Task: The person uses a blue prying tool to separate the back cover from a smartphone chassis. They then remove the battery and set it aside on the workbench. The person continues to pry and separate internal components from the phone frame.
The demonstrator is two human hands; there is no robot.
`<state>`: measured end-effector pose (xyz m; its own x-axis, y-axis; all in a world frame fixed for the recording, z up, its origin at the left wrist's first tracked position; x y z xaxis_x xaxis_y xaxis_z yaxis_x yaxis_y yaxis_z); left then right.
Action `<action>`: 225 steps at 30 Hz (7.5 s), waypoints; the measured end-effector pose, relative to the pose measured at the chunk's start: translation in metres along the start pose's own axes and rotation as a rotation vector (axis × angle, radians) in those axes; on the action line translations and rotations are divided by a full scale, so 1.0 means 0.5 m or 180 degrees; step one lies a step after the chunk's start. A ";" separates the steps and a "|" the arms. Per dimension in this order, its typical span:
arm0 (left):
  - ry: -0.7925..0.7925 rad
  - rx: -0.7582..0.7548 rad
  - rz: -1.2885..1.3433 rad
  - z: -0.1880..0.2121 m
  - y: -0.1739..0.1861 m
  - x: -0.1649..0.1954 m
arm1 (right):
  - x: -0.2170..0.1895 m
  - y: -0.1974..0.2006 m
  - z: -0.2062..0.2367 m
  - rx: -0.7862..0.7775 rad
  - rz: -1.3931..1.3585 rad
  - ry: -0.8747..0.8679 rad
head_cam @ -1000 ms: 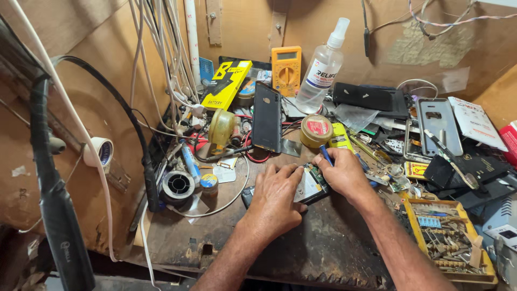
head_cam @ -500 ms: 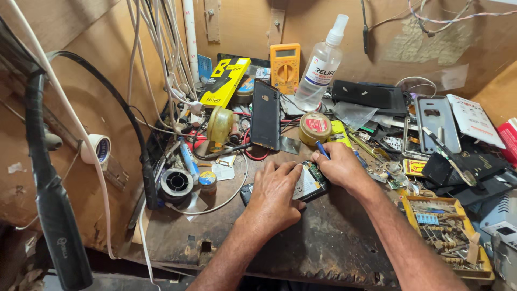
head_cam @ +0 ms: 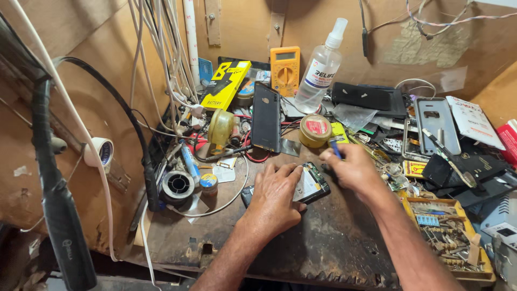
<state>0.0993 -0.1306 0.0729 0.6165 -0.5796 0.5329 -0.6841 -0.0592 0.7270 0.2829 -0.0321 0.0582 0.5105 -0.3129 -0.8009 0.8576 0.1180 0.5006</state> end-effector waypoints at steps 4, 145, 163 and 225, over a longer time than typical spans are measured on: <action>0.0007 0.0010 0.0000 0.000 -0.003 -0.002 | 0.026 0.030 0.031 0.0132 -0.0003 -0.0267; 0.0293 0.0940 -0.2012 -0.278 0.095 -0.216 | 0.057 0.051 0.115 0.2025 -0.0308 0.1048; 0.0386 0.0933 -0.1952 -0.249 0.072 -0.196 | 0.054 0.048 0.125 0.2067 -0.0317 0.1190; 0.1422 0.1020 0.3753 -0.069 -0.134 -0.155 | 0.065 -0.009 0.098 0.0453 -0.0891 0.1183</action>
<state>0.1108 -0.0537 -0.0023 -0.3829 -0.0998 0.9184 -0.9234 0.0709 -0.3773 0.2926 -0.0890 0.0458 0.2714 0.0468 -0.9613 0.9614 -0.0609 0.2684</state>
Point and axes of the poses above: each hand's wrist, its own z-axis away from the middle knuckle, its own y-axis out of the back of the hand, x = y × z, the point moved 7 cm from there along -z, towards the middle knuckle, and after that the axes turned 13 degrees about -y, right-handed, at the moved point
